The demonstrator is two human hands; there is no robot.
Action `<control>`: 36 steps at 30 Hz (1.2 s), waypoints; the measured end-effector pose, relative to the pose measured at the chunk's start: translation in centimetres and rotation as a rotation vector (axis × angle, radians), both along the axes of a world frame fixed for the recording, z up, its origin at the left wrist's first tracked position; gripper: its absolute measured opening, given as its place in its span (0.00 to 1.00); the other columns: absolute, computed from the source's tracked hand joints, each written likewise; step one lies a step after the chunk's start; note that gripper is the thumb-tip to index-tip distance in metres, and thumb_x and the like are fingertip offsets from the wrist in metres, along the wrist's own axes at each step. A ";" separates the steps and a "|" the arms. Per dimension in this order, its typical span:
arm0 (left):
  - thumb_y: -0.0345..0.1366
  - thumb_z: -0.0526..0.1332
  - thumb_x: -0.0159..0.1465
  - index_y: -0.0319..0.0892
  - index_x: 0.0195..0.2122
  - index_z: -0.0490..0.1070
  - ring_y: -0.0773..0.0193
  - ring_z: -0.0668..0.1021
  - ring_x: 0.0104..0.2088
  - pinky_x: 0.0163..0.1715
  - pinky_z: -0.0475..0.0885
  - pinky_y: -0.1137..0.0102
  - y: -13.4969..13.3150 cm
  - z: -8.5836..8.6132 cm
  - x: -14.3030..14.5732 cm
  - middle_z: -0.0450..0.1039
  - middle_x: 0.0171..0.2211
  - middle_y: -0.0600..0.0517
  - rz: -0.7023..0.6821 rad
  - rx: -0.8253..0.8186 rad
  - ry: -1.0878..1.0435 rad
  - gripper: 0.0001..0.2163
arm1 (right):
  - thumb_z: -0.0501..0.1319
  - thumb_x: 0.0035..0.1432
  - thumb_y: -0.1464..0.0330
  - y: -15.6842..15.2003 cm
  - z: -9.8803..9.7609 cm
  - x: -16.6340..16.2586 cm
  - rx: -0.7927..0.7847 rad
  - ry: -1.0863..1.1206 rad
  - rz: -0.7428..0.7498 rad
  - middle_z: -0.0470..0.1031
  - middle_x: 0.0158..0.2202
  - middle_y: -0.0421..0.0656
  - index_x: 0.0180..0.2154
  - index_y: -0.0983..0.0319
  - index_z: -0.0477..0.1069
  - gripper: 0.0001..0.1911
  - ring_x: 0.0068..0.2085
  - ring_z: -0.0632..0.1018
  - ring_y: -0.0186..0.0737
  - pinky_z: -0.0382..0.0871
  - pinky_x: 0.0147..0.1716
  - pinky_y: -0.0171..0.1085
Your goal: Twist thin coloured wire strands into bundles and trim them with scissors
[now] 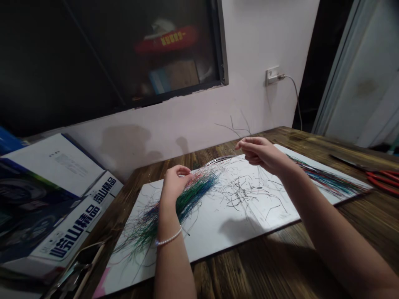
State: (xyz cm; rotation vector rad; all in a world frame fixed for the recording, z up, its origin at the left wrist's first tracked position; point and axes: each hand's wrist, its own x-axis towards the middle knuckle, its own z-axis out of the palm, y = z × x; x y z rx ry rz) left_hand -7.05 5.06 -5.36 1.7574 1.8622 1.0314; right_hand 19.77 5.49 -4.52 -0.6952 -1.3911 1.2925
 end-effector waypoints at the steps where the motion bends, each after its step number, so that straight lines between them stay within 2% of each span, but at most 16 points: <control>1: 0.29 0.65 0.56 0.37 0.33 0.70 0.63 0.78 0.38 0.38 0.73 0.69 -0.2 0.4 0.5 0.75 0.34 0.50 -0.014 0.056 -0.059 0.06 | 0.64 0.54 0.64 0.0 -0.2 -0.5 -0.009 -0.016 0.010 0.48 0.17 0.30 0.30 0.63 0.67 0.09 0.17 0.49 0.25 0.37 0.16 0.32; 5: 0.33 0.66 0.53 0.39 0.33 0.69 0.63 0.79 0.35 0.32 0.73 0.74 -1.6 2.0 2.8 0.76 0.32 0.50 -0.074 0.220 -0.264 0.08 | 0.66 0.51 0.61 -0.3 -1.2 -3.2 -0.003 -0.102 0.059 0.51 0.17 0.31 0.31 0.62 0.68 0.13 0.17 0.51 0.25 0.38 0.16 0.33; 9: 0.36 0.67 0.51 0.40 0.32 0.68 0.62 0.80 0.33 0.28 0.73 0.74 -3.3 3.2 4.7 0.77 0.30 0.50 -0.162 0.246 -0.387 0.11 | 0.66 0.50 0.58 -1.1 -2.0 -5.5 0.066 -0.197 0.098 0.55 0.17 0.32 0.34 0.63 0.73 0.15 0.18 0.52 0.26 0.39 0.17 0.33; 12: 0.35 0.68 0.49 0.40 0.31 0.68 0.63 0.80 0.31 0.28 0.73 0.74 -3.7 3.6 5.3 0.76 0.29 0.51 -0.194 0.224 -0.412 0.11 | 0.64 0.52 0.56 -1.5 -2.2 -6.3 0.112 -0.249 0.160 0.53 0.16 0.32 0.27 0.64 0.74 0.16 0.19 0.52 0.27 0.40 0.17 0.34; 16: 0.35 0.65 0.54 0.40 0.32 0.67 0.65 0.79 0.32 0.32 0.73 0.74 -3.6 3.6 5.1 0.76 0.33 0.51 -0.162 0.169 -0.365 0.08 | 0.59 0.57 0.54 -1.3 -2.4 -6.3 0.105 -0.270 0.147 0.51 0.15 0.32 0.19 0.63 0.65 0.23 0.18 0.52 0.27 0.41 0.17 0.34; 19: 0.35 0.62 0.59 0.39 0.31 0.69 0.67 0.79 0.31 0.32 0.72 0.74 -3.5 3.2 4.2 0.76 0.30 0.51 -0.137 -0.016 -0.251 0.05 | 0.56 0.60 0.54 -0.9 -2.5 -5.9 0.068 -0.230 0.089 0.52 0.16 0.33 0.19 0.61 0.59 0.24 0.18 0.53 0.28 0.42 0.17 0.34; 23: 0.36 0.56 0.65 0.36 0.28 0.70 0.65 0.78 0.26 0.27 0.73 0.71 -2.5 1.5 2.7 0.74 0.25 0.49 -0.122 -0.486 -0.044 0.11 | 0.53 0.63 0.56 -0.5 -2.3 -5.4 0.018 -0.144 0.077 0.59 0.19 0.37 0.19 0.61 0.57 0.24 0.20 0.61 0.29 0.52 0.20 0.33; 25: 0.38 0.57 0.65 0.36 0.38 0.71 0.66 0.77 0.30 0.31 0.74 0.67 -1.8 0.4 2.0 0.74 0.33 0.50 -0.099 -0.684 0.052 0.10 | 0.52 0.63 0.56 -0.5 -2.2 -5.2 -0.006 -0.097 0.112 0.63 0.21 0.39 0.20 0.61 0.57 0.23 0.23 0.65 0.30 0.58 0.23 0.33; 27: 0.39 0.58 0.65 0.37 0.45 0.69 0.63 0.77 0.37 0.36 0.75 0.63 -1.1 -0.6 1.5 0.73 0.41 0.48 -0.074 -0.814 0.127 0.12 | 0.52 0.63 0.57 -0.5 -2.1 -5.0 -0.030 -0.060 0.155 0.64 0.21 0.40 0.21 0.61 0.57 0.22 0.23 0.66 0.30 0.60 0.25 0.34; 31: 0.38 0.59 0.64 0.39 0.49 0.67 0.59 0.76 0.43 0.40 0.74 0.60 -0.4 -1.6 1.0 0.70 0.47 0.46 -0.069 -0.947 0.206 0.14 | 0.53 0.64 0.59 -0.7 -1.9 -4.8 -0.058 -0.015 0.207 0.64 0.20 0.39 0.21 0.62 0.60 0.21 0.22 0.65 0.29 0.60 0.24 0.33; 36: 0.38 0.58 0.64 0.39 0.50 0.67 0.58 0.75 0.44 0.41 0.73 0.59 -0.1 -2.4 1.4 0.69 0.49 0.46 -0.032 -0.964 0.232 0.14 | 0.53 0.64 0.60 -0.8 -1.7 -4.7 -0.076 0.023 0.221 0.64 0.20 0.38 0.22 0.62 0.61 0.20 0.22 0.65 0.29 0.60 0.24 0.33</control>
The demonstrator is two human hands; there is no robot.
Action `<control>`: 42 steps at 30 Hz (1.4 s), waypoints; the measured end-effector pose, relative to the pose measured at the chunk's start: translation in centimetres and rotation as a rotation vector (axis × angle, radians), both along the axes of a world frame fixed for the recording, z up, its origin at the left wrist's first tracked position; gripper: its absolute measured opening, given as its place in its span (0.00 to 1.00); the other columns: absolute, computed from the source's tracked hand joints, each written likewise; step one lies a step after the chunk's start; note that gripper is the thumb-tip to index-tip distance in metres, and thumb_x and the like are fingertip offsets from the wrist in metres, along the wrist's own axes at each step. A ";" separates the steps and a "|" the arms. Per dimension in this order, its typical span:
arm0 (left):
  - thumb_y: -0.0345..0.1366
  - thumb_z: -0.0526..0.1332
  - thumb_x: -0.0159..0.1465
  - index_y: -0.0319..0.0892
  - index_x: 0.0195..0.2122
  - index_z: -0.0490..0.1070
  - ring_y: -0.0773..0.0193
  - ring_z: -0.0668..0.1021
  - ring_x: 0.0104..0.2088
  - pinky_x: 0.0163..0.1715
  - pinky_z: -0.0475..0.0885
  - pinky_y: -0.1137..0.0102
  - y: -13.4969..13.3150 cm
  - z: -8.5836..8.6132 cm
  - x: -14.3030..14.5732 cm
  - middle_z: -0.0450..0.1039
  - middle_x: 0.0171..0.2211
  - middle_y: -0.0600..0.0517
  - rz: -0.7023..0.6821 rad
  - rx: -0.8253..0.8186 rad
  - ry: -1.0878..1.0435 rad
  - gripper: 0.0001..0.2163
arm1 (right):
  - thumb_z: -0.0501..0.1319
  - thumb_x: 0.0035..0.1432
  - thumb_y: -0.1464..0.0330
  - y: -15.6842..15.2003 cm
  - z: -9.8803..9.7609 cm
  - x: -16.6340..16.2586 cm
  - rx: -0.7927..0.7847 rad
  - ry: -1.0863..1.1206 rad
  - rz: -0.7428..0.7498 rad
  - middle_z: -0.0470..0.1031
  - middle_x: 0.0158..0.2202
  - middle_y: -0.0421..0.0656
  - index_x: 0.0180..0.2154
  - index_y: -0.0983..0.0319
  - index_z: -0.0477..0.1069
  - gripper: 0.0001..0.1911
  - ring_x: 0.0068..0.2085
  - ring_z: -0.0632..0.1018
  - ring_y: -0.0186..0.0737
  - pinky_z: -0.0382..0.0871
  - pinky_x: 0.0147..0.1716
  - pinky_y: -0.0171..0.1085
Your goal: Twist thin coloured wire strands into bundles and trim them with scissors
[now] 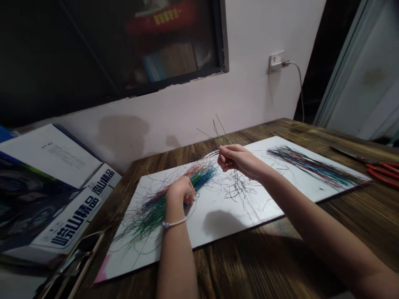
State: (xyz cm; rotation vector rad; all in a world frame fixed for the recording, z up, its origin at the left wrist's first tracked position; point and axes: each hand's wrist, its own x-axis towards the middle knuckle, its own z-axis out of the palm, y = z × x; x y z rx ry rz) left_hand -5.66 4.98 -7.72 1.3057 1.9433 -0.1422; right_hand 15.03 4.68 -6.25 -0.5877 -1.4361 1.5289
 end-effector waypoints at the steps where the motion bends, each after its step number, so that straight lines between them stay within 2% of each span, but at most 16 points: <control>1: 0.38 0.58 0.64 0.39 0.50 0.66 0.58 0.75 0.44 0.42 0.73 0.59 0.1 -0.2 0.1 0.69 0.49 0.46 0.008 0.008 0.004 0.15 | 0.54 0.64 0.61 0.0 0.0 0.0 -0.002 0.003 0.003 0.64 0.20 0.38 0.22 0.62 0.61 0.20 0.22 0.65 0.28 0.60 0.23 0.33; 7: 0.38 0.58 0.64 0.39 0.51 0.66 0.58 0.75 0.44 0.42 0.73 0.58 0.8 -1.0 0.6 0.69 0.49 0.45 0.036 0.095 0.015 0.15 | 0.54 0.64 0.62 -0.2 0.2 -0.1 -0.012 0.002 0.001 0.65 0.20 0.38 0.21 0.63 0.62 0.20 0.21 0.66 0.28 0.60 0.23 0.31; 14: 0.38 0.58 0.65 0.40 0.51 0.66 0.58 0.75 0.45 0.43 0.73 0.58 1.6 -1.9 0.4 0.68 0.50 0.45 0.074 0.298 0.044 0.15 | 0.52 0.65 0.64 -0.3 0.3 0.0 -0.029 0.007 -0.005 0.65 0.20 0.39 0.21 0.63 0.61 0.20 0.22 0.66 0.28 0.62 0.24 0.31; 19: 0.38 0.58 0.65 0.41 0.51 0.66 0.58 0.75 0.45 0.43 0.73 0.59 1.8 -2.1 0.2 0.68 0.50 0.46 0.059 0.371 0.083 0.14 | 0.50 0.66 0.66 -0.2 0.4 0.0 -0.039 0.017 -0.015 0.65 0.20 0.39 0.21 0.63 0.61 0.20 0.21 0.66 0.28 0.61 0.23 0.31; 22: 0.38 0.58 0.64 0.40 0.51 0.66 0.57 0.75 0.45 0.43 0.73 0.58 1.8 -1.6 0.0 0.68 0.50 0.46 0.042 0.420 0.087 0.15 | 0.50 0.66 0.66 -0.3 0.5 0.0 -0.042 0.023 -0.011 0.64 0.20 0.38 0.21 0.63 0.60 0.20 0.19 0.65 0.27 0.56 0.20 0.30; 26: 0.38 0.58 0.65 0.40 0.51 0.66 0.58 0.75 0.44 0.42 0.73 0.58 1.2 -0.3 -0.6 0.69 0.49 0.46 0.023 0.504 0.058 0.15 | 0.48 0.67 0.66 -0.3 0.6 0.0 -0.047 0.020 0.016 0.56 0.15 0.34 0.21 0.63 0.59 0.21 0.15 0.53 0.24 0.41 0.15 0.30; 28: 0.38 0.58 0.65 0.39 0.51 0.66 0.58 0.75 0.44 0.42 0.73 0.58 0.8 0.4 -0.8 0.69 0.49 0.46 0.021 0.562 0.036 0.15 | 0.48 0.67 0.67 -0.4 0.7 0.1 -0.051 0.014 0.030 0.52 0.14 0.32 0.21 0.62 0.59 0.21 0.15 0.50 0.24 0.38 0.15 0.31; 31: 0.38 0.58 0.65 0.38 0.47 0.68 0.61 0.76 0.40 0.39 0.73 0.61 0.1 1.3 -0.9 0.71 0.45 0.47 0.033 0.678 -0.014 0.12 | 0.47 0.68 0.67 -0.5 0.8 0.1 -0.052 0.007 0.039 0.50 0.14 0.32 0.21 0.62 0.59 0.21 0.15 0.50 0.24 0.38 0.15 0.32; 34: 0.35 0.64 0.59 0.39 0.33 0.71 0.63 0.76 0.34 0.34 0.72 0.67 -0.4 2.0 -0.7 0.74 0.34 0.50 0.051 0.827 -0.098 0.06 | 0.48 0.67 0.67 -0.7 0.9 0.1 -0.048 -0.003 0.039 0.50 0.14 0.32 0.22 0.63 0.60 0.20 0.15 0.50 0.24 0.38 0.16 0.32; 36: 0.31 0.67 0.52 0.40 0.25 0.69 0.63 0.76 0.31 0.32 0.71 0.69 -0.7 2.6 -0.3 0.73 0.27 0.52 0.060 0.938 -0.181 0.07 | 0.48 0.67 0.67 -0.7 0.8 -0.1 -0.048 -0.009 0.028 0.50 0.15 0.32 0.23 0.63 0.61 0.18 0.16 0.50 0.25 0.37 0.16 0.32; 38: 0.30 0.67 0.50 0.41 0.23 0.66 0.63 0.76 0.29 0.32 0.70 0.70 -1.1 3.2 0.3 0.72 0.24 0.53 0.067 1.053 -0.285 0.08 | 0.50 0.66 0.66 -0.8 0.6 -0.4 -0.051 -0.016 0.007 0.49 0.15 0.31 0.25 0.62 0.61 0.16 0.16 0.49 0.25 0.37 0.16 0.33; 42: 0.33 0.66 0.51 0.42 0.24 0.63 0.66 0.77 0.29 0.33 0.71 0.72 -2.0 4.6 1.8 0.74 0.26 0.53 0.095 1.241 -0.527 0.09 | 0.59 0.59 0.65 -0.8 0.1 -1.3 -0.040 -0.043 -0.065 0.49 0.16 0.30 0.27 0.61 0.62 0.10 0.17 0.50 0.25 0.38 0.16 0.33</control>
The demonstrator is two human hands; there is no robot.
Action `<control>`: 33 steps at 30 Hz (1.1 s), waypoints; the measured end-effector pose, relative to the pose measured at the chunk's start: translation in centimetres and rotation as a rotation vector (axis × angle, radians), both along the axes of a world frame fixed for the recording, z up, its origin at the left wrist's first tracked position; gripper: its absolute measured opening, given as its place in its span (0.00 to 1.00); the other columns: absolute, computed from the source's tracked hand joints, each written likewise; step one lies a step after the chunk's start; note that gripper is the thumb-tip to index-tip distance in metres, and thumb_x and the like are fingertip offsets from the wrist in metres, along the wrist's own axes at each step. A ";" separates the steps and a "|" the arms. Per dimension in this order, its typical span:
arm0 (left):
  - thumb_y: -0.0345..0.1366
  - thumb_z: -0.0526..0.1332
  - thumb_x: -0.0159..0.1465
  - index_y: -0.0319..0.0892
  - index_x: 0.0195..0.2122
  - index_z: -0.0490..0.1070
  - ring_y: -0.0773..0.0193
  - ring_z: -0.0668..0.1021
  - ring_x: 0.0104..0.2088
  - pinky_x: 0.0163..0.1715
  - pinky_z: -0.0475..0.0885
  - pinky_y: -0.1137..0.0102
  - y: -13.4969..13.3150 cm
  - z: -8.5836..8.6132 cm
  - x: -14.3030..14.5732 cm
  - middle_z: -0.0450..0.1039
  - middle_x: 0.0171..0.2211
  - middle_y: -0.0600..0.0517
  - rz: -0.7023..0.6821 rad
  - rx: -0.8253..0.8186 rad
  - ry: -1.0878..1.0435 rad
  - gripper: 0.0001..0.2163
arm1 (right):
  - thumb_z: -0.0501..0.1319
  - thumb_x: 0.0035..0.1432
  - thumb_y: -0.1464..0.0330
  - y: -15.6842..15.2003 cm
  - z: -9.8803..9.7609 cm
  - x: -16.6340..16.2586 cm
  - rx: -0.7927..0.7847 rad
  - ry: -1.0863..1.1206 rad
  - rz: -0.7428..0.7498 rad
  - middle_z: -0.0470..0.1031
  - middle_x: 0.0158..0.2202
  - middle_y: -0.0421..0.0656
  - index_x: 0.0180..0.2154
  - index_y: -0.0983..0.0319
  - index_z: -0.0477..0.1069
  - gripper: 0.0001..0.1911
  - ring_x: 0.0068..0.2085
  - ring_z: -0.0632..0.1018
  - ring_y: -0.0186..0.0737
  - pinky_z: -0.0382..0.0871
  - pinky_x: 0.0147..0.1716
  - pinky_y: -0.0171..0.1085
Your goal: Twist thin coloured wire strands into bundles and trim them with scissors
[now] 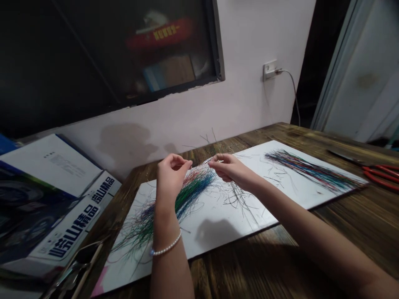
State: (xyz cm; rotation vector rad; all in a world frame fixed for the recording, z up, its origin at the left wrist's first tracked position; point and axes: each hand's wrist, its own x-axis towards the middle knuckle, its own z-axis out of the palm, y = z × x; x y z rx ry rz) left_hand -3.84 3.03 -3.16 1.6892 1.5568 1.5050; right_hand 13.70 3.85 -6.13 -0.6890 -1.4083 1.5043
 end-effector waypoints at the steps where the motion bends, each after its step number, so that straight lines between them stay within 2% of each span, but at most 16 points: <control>1: 0.33 0.66 0.51 0.42 0.25 0.63 0.66 0.78 0.28 0.32 0.71 0.72 -0.2 0.3 0.4 0.74 0.26 0.54 -0.024 0.031 -0.054 0.10 | 0.61 0.57 0.65 0.0 -0.1 -0.3 0.010 -0.012 -0.014 0.50 0.16 0.30 0.28 0.61 0.63 0.10 0.17 0.50 0.25 0.38 0.16 0.33; 6: 0.33 0.68 0.49 0.41 0.26 0.63 0.67 0.78 0.27 0.31 0.73 0.72 -0.9 0.8 1.8 0.75 0.26 0.54 -0.154 0.081 -0.235 0.12 | 0.65 0.52 0.60 -0.4 -0.5 -1.1 0.073 -0.065 -0.007 0.54 0.17 0.31 0.33 0.62 0.70 0.12 0.18 0.51 0.26 0.39 0.16 0.33; 11: 0.33 0.70 0.47 0.40 0.26 0.65 0.66 0.77 0.27 0.26 0.71 0.74 -1.1 0.6 2.9 0.76 0.26 0.52 -0.261 0.053 -0.285 0.12 | 0.61 0.56 0.60 -0.5 -0.7 -1.4 0.132 -0.059 0.066 0.50 0.16 0.31 0.26 0.65 0.71 0.15 0.18 0.50 0.26 0.39 0.17 0.33; 16: 0.36 0.72 0.46 0.40 0.28 0.66 0.68 0.74 0.23 0.23 0.69 0.75 -1.3 0.6 3.6 0.73 0.23 0.53 -0.287 0.040 -0.317 0.15 | 0.60 0.57 0.57 -0.9 -0.3 -1.3 0.104 -0.008 0.163 0.49 0.15 0.31 0.18 0.62 0.59 0.22 0.17 0.48 0.25 0.37 0.17 0.34; 21: 0.44 0.65 0.55 0.42 0.32 0.64 0.72 0.71 0.22 0.21 0.64 0.77 -1.4 0.9 3.7 0.69 0.23 0.56 -0.186 0.150 -0.380 0.14 | 0.55 0.59 0.52 -1.0 0.3 -1.0 0.041 0.158 0.185 0.44 0.16 0.31 0.16 0.60 0.48 0.28 0.17 0.46 0.26 0.36 0.17 0.34; 23: 0.45 0.63 0.57 0.42 0.33 0.63 0.71 0.73 0.26 0.23 0.65 0.77 -1.3 0.9 3.7 0.69 0.27 0.54 -0.154 0.175 -0.385 0.13 | 0.52 0.60 0.50 -0.7 0.4 -0.8 0.008 0.238 0.166 0.42 0.16 0.31 0.17 0.59 0.47 0.28 0.18 0.45 0.27 0.36 0.16 0.33; 25: 0.44 0.63 0.57 0.42 0.36 0.65 0.67 0.76 0.34 0.31 0.69 0.74 -1.2 0.8 3.8 0.71 0.34 0.50 -0.166 0.151 -0.364 0.13 | 0.51 0.60 0.49 -0.3 0.4 -0.6 -0.015 0.301 0.143 0.43 0.16 0.31 0.17 0.60 0.47 0.29 0.18 0.44 0.28 0.35 0.16 0.33; 27: 0.43 0.64 0.56 0.42 0.40 0.67 0.61 0.76 0.42 0.39 0.70 0.69 -1.2 0.6 4.1 0.73 0.41 0.46 -0.236 0.083 -0.318 0.15 | 0.50 0.59 0.48 0.0 0.5 -0.4 -0.021 0.347 0.108 0.46 0.16 0.32 0.17 0.60 0.48 0.29 0.18 0.45 0.28 0.36 0.16 0.32; 29: 0.40 0.68 0.53 0.40 0.42 0.70 0.55 0.76 0.45 0.43 0.70 0.64 -1.4 0.3 4.6 0.74 0.41 0.43 -0.359 -0.010 -0.264 0.17 | 0.50 0.59 0.47 -0.1 0.7 -0.3 -0.006 0.384 0.053 0.48 0.16 0.32 0.17 0.60 0.49 0.30 0.18 0.48 0.28 0.39 0.17 0.32; 31: 0.36 0.68 0.52 0.40 0.42 0.71 0.53 0.76 0.45 0.44 0.71 0.61 -1.7 0.0 5.1 0.75 0.39 0.43 -0.528 -0.091 -0.158 0.16 | 0.50 0.58 0.46 -0.4 1.0 -0.1 0.022 0.411 -0.005 0.50 0.16 0.33 0.17 0.61 0.50 0.30 0.18 0.51 0.29 0.44 0.18 0.31; 33: 0.34 0.66 0.54 0.41 0.40 0.71 0.54 0.77 0.42 0.41 0.72 0.61 -2.1 -0.3 5.7 0.75 0.37 0.46 -0.637 -0.101 -0.009 0.12 | 0.50 0.58 0.45 -0.9 1.4 0.2 0.047 0.422 -0.039 0.52 0.16 0.34 0.17 0.60 0.51 0.30 0.19 0.54 0.30 0.50 0.20 0.32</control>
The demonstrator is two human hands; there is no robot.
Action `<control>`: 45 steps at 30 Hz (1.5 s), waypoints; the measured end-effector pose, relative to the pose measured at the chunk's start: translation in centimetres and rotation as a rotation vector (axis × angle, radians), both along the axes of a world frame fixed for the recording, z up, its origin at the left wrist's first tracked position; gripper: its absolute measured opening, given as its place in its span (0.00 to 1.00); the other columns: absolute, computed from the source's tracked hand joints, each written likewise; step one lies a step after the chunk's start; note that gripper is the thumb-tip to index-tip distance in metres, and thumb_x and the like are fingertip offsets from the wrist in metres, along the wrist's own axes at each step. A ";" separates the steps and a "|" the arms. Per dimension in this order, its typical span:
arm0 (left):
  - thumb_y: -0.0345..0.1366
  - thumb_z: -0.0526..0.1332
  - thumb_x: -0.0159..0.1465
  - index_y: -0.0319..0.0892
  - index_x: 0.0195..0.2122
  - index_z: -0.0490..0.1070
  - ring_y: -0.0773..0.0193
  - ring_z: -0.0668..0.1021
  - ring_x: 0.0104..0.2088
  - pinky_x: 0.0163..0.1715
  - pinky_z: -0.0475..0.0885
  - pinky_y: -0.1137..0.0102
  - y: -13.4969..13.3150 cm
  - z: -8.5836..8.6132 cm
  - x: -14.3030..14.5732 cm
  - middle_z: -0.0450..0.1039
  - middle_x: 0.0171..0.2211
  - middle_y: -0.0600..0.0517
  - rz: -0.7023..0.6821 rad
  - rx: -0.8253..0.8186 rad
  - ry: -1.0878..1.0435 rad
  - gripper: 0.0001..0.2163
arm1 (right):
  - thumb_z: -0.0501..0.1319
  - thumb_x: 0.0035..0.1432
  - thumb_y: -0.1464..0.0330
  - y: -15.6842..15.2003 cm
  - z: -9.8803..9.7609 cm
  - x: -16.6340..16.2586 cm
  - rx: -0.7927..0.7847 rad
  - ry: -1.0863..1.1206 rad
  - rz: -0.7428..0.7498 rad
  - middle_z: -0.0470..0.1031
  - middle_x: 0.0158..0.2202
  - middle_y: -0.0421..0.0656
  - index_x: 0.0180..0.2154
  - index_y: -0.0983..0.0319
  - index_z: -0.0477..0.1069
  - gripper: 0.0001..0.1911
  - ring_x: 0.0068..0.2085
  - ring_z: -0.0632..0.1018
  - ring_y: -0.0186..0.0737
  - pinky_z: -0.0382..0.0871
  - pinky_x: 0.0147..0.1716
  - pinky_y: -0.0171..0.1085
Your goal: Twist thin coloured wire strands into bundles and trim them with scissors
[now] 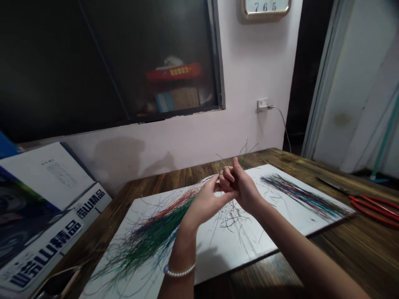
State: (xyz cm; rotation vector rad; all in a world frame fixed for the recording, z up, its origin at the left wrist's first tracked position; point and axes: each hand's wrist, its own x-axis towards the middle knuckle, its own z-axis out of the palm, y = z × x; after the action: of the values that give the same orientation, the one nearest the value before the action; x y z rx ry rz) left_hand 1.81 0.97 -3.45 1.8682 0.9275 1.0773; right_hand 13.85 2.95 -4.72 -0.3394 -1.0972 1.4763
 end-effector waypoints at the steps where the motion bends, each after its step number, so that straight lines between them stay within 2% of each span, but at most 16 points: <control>1: 0.34 0.64 0.55 0.42 0.39 0.70 0.55 0.77 0.40 0.40 0.72 0.61 -0.1 -0.1 0.2 0.74 0.37 0.47 -0.023 0.033 0.056 0.10 | 0.49 0.58 0.44 -0.2 0.2 0.2 0.014 -0.008 -0.014 0.54 0.16 0.35 0.17 0.60 0.52 0.30 0.20 0.56 0.31 0.52 0.21 0.33; 3: 0.32 0.63 0.56 0.43 0.40 0.69 0.56 0.77 0.39 0.39 0.72 0.60 -0.2 -0.2 0.5 0.73 0.37 0.47 0.014 0.111 0.114 0.10 | 0.48 0.58 0.43 -0.7 0.5 0.5 0.059 -0.062 -0.054 0.58 0.17 0.37 0.17 0.60 0.54 0.31 0.21 0.59 0.33 0.55 0.24 0.34; 6: 0.29 0.65 0.54 0.44 0.51 0.64 0.52 0.75 0.43 0.44 0.70 0.57 -0.3 0.1 0.7 0.73 0.41 0.45 0.153 0.252 0.159 0.23 | 0.45 0.59 0.43 -1.0 0.9 0.9 0.149 -0.198 -0.165 0.63 0.22 0.39 0.18 0.60 0.61 0.31 0.25 0.64 0.35 0.58 0.30 0.36; 8: 0.27 0.65 0.53 0.43 0.55 0.60 0.51 0.74 0.46 0.46 0.68 0.56 -0.5 0.4 0.7 0.72 0.44 0.44 0.236 0.359 0.204 0.28 | 0.43 0.60 0.44 -1.2 1.0 1.0 0.178 -0.268 -0.230 0.62 0.23 0.39 0.18 0.60 0.62 0.32 0.28 0.65 0.36 0.58 0.33 0.37; 12: 0.29 0.63 0.57 0.43 0.47 0.67 0.53 0.73 0.46 0.45 0.69 0.57 -1.0 0.9 0.8 0.71 0.44 0.45 0.312 0.508 0.298 0.16 | 0.46 0.60 0.46 -1.7 1.0 0.6 0.142 -0.247 -0.304 0.55 0.23 0.39 0.17 0.60 0.54 0.30 0.30 0.61 0.38 0.56 0.34 0.36; 15: 0.29 0.62 0.58 0.42 0.44 0.68 0.51 0.70 0.51 0.48 0.67 0.56 -1.2 1.0 0.7 0.68 0.47 0.43 0.380 0.626 0.350 0.13 | 0.48 0.60 0.47 -2.1 1.0 0.3 0.090 -0.132 -0.241 0.54 0.23 0.39 0.18 0.60 0.48 0.29 0.29 0.59 0.38 0.55 0.33 0.36; 18: 0.28 0.60 0.59 0.42 0.44 0.68 0.48 0.65 0.56 0.52 0.64 0.53 -1.4 1.1 0.6 0.66 0.51 0.43 0.411 0.690 0.415 0.11 | 0.49 0.60 0.48 -2.3 1.0 0.2 0.054 -0.074 -0.159 0.54 0.24 0.39 0.19 0.60 0.47 0.28 0.30 0.60 0.38 0.57 0.33 0.36; 21: 0.29 0.57 0.62 0.42 0.47 0.66 0.51 0.72 0.48 0.48 0.66 0.55 -1.6 1.1 0.6 0.72 0.44 0.45 0.351 0.617 0.454 0.12 | 0.50 0.59 0.48 -2.3 1.0 0.2 0.041 -0.045 -0.131 0.54 0.24 0.39 0.19 0.59 0.48 0.27 0.30 0.62 0.38 0.60 0.33 0.36; 25: 0.32 0.54 0.64 0.45 0.49 0.66 0.53 0.78 0.36 0.31 0.69 0.64 -1.3 0.7 0.7 0.76 0.37 0.45 0.328 0.484 0.476 0.12 | 0.51 0.59 0.48 -2.0 0.9 0.3 0.069 -0.122 -0.186 0.58 0.25 0.39 0.20 0.59 0.50 0.26 0.29 0.64 0.37 0.61 0.31 0.36; 29: 0.32 0.53 0.64 0.45 0.49 0.69 0.56 0.77 0.27 0.23 0.63 0.68 -0.9 0.4 0.2 0.76 0.28 0.47 0.380 0.471 0.477 0.13 | 0.53 0.59 0.51 -1.4 0.6 0.4 0.100 -0.239 -0.254 0.61 0.26 0.39 0.21 0.60 0.58 0.23 0.30 0.66 0.36 0.61 0.30 0.35; 32: 0.33 0.56 0.62 0.47 0.49 0.71 0.58 0.75 0.24 0.22 0.61 0.70 -0.9 0.7 -0.6 0.75 0.25 0.49 0.407 0.478 0.441 0.14 | 0.53 0.60 0.53 -1.3 0.2 0.3 0.110 -0.260 -0.333 0.67 0.32 0.41 0.28 0.60 0.66 0.18 0.36 0.68 0.38 0.62 0.32 0.34; 35: 0.35 0.59 0.60 0.47 0.39 0.76 0.63 0.71 0.19 0.21 0.60 0.71 -1.2 1.3 -1.3 0.73 0.21 0.52 0.360 0.463 0.391 0.07 | 0.51 0.62 0.55 -1.5 0.0 0.0 0.124 -0.288 -0.393 0.69 0.45 0.42 0.39 0.55 0.70 0.14 0.46 0.69 0.39 0.64 0.38 0.35; 37: 0.34 0.59 0.60 0.46 0.30 0.76 0.65 0.68 0.17 0.20 0.59 0.71 -1.3 1.7 -1.6 0.69 0.17 0.54 0.274 0.410 0.342 0.06 | 0.50 0.64 0.56 -1.6 -0.1 -0.3 0.133 -0.312 -0.368 0.68 0.49 0.43 0.46 0.52 0.69 0.15 0.49 0.69 0.40 0.65 0.41 0.36; 41: 0.32 0.58 0.60 0.44 0.25 0.75 0.65 0.70 0.21 0.23 0.62 0.71 -1.4 1.8 -2.0 0.70 0.19 0.53 0.129 0.254 0.229 0.09 | 0.48 0.65 0.56 -1.6 -0.3 -0.6 0.158 -0.326 -0.189 0.70 0.47 0.47 0.49 0.56 0.69 0.19 0.43 0.73 0.39 0.68 0.38 0.37; 43: 0.32 0.59 0.59 0.44 0.20 0.74 0.65 0.70 0.20 0.22 0.62 0.71 -1.2 1.7 -2.2 0.70 0.17 0.53 0.136 0.202 0.183 0.11 | 0.48 0.64 0.55 -1.5 -0.5 -0.7 0.148 -0.339 -0.135 0.71 0.46 0.48 0.49 0.58 0.68 0.21 0.41 0.74 0.39 0.68 0.37 0.38; 45: 0.33 0.60 0.58 0.43 0.16 0.72 0.66 0.69 0.18 0.21 0.63 0.71 -0.8 1.5 -2.6 0.69 0.15 0.53 0.191 0.187 0.137 0.13 | 0.48 0.63 0.53 -1.2 -0.6 -0.7 0.128 -0.396 -0.131 0.70 0.48 0.49 0.51 0.59 0.66 0.23 0.44 0.74 0.40 0.69 0.40 0.39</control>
State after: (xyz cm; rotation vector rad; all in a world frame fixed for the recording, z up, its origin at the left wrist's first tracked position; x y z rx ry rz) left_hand -0.79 0.13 -1.91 2.0593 1.1357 1.1965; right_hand 13.14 1.72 -5.28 -0.6193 -1.4473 1.2448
